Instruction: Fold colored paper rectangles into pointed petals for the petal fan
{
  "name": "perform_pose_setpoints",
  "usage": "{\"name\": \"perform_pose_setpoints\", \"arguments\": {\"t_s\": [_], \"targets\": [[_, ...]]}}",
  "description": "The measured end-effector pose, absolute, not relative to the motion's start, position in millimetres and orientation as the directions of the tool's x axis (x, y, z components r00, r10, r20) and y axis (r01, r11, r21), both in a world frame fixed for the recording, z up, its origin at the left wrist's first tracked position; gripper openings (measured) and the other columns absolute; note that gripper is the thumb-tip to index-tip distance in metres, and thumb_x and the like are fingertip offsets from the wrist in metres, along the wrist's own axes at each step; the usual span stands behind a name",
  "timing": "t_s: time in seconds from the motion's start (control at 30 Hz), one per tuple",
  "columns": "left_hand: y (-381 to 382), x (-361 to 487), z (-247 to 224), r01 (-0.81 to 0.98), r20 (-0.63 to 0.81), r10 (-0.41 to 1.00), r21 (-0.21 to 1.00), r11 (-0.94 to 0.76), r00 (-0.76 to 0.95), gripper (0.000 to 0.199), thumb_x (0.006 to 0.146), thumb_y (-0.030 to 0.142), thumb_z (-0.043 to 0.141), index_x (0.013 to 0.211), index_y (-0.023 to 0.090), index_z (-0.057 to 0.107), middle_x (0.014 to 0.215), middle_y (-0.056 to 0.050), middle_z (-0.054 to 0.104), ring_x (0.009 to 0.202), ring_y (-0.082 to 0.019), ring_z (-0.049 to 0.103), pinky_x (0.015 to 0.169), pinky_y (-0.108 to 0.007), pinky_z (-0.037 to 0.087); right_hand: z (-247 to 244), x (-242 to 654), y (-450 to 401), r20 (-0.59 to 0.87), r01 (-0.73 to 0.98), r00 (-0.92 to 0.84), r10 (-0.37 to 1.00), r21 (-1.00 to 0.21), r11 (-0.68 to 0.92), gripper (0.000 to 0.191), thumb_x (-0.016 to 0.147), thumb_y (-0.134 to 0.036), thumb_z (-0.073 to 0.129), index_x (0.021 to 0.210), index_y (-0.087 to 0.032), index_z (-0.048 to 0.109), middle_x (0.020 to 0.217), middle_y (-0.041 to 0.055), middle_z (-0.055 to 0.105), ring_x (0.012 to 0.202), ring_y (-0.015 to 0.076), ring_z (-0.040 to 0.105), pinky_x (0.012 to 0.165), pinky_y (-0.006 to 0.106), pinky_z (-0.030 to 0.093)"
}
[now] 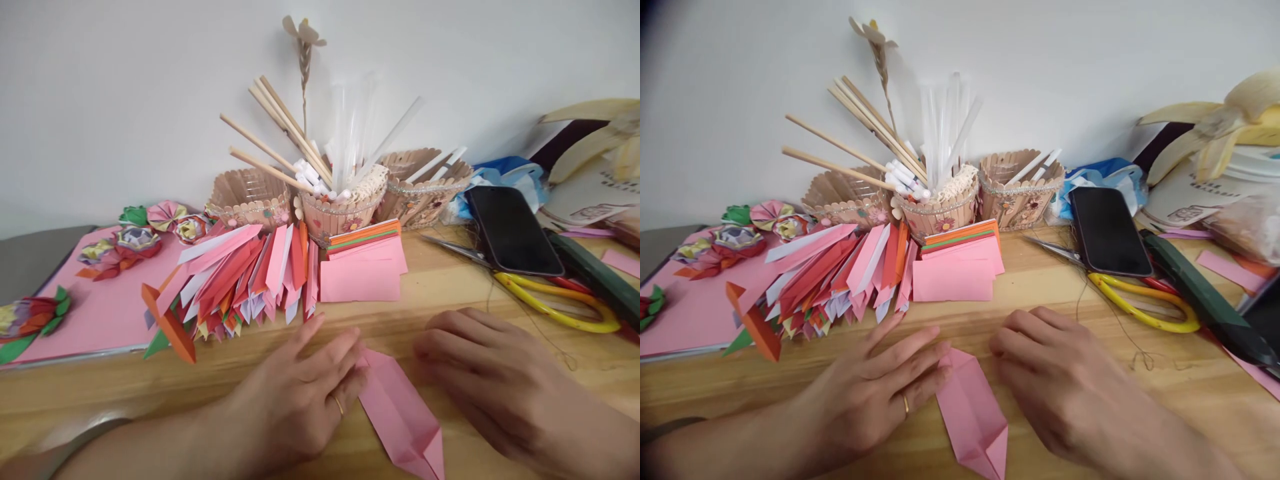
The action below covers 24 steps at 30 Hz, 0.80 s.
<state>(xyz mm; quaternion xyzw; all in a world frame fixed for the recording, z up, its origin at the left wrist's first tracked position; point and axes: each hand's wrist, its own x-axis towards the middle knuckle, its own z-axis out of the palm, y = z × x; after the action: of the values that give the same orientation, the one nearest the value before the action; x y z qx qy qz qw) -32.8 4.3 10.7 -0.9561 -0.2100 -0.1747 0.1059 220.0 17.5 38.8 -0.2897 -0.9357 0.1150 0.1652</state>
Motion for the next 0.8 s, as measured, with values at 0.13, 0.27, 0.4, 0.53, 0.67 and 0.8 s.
{"name": "perform_pose_setpoints", "arguments": {"t_s": [0.13, 0.27, 0.4, 0.53, 0.67, 0.8], "targets": [[-0.8, -35.8, 8.3, 0.548, 0.464, 0.412, -0.205, -0.811, 0.784, 0.034, 0.095, 0.008, 0.034, 0.105, 0.007, 0.066, 0.106, -0.012, 0.068, 0.111, -0.023, 0.054, 0.11, -0.046, 0.022, 42.6, 220.7, 11.8, 0.193, 0.555, -0.724, 0.662, -0.407, 0.726, 0.022, 0.083, -0.009, 0.041, 0.083, -0.021, 0.059, 0.081, 0.0038, 0.059, 0.072, 0.0181, 0.055, 0.062, 0.031, 0.043], [-1.6, -37.1, 6.2, 0.598, 0.555, 0.421, -0.181, -0.781, 0.717, 0.037, 0.093, 0.004, 0.032, 0.096, 0.004, 0.068, 0.091, -0.012, 0.07, 0.102, -0.022, 0.058, 0.11, -0.042, 0.024, 39.1, 214.0, 12.2, 0.136, 0.587, -0.727, 0.673, -0.385, 0.712, 0.014, 0.086, -0.016, 0.05, 0.095, -0.021, 0.059, 0.088, 0.0048, 0.062, 0.079, 0.0189, 0.058, 0.069, 0.031, 0.048], [1.1, -36.6, 3.8, 0.593, 0.556, 0.443, -0.115, -0.797, 0.703, 0.028, 0.094, 0.009, 0.041, 0.093, 0.008, 0.069, 0.092, -0.008, 0.069, 0.102, -0.02, 0.056, 0.109, -0.039, 0.028, 32.1, 208.6, 17.1, 0.181, 0.565, -0.728, 0.661, -0.388, 0.728, 0.013, 0.092, -0.019, 0.046, 0.094, -0.02, 0.059, 0.087, 0.0052, 0.063, 0.079, 0.0184, 0.06, 0.071, 0.031, 0.049], [4.9, -34.2, 4.6, 0.558, 0.553, 0.436, -0.065, -0.827, 0.71, 0.021, 0.094, 0.014, 0.047, 0.09, 0.011, 0.068, 0.089, -0.005, 0.069, 0.096, -0.019, 0.059, 0.098, -0.036, 0.04, 28.4, 208.3, 17.2, 0.117, 0.598, -0.674, 0.73, -0.495, 0.631, 0.01, 0.091, -0.018, 0.049, 0.09, -0.021, 0.058, 0.082, 0.0035, 0.062, 0.074, 0.016, 0.06, 0.065, 0.027, 0.049], [9.2, -32.0, 9.3, 0.513, 0.566, 0.376, -0.098, -0.853, 0.733, 0.033, 0.094, 0.008, 0.035, 0.086, 0.009, 0.067, 0.084, -0.007, 0.069, 0.089, -0.019, 0.061, 0.089, -0.035, 0.046, 24.5, 211.2, 17.0, 0.111, 0.607, -0.614, 0.782, -0.567, 0.557, 0.013, 0.086, -0.015, 0.053, 0.097, -0.021, 0.055, 0.091, 0.0041, 0.062, 0.08, 0.0153, 0.061, 0.067, 0.025, 0.051], [10.2, -31.2, 11.8, 0.529, 0.583, 0.405, -0.052, -0.847, 0.705, 0.032, 0.093, 0.006, 0.036, 0.083, 0.009, 0.067, 0.08, -0.006, 0.069, 0.087, -0.019, 0.061, 0.087, -0.034, 0.048, 24.3, 212.6, 19.6, 0.21, 0.607, -0.601, 0.771, -0.508, 0.611, 0.021, 0.082, -0.016, 0.059, 0.102, -0.02, 0.054, 0.099, 0.0073, 0.062, 0.09, 0.0191, 0.06, 0.073, 0.031, 0.052]]}}
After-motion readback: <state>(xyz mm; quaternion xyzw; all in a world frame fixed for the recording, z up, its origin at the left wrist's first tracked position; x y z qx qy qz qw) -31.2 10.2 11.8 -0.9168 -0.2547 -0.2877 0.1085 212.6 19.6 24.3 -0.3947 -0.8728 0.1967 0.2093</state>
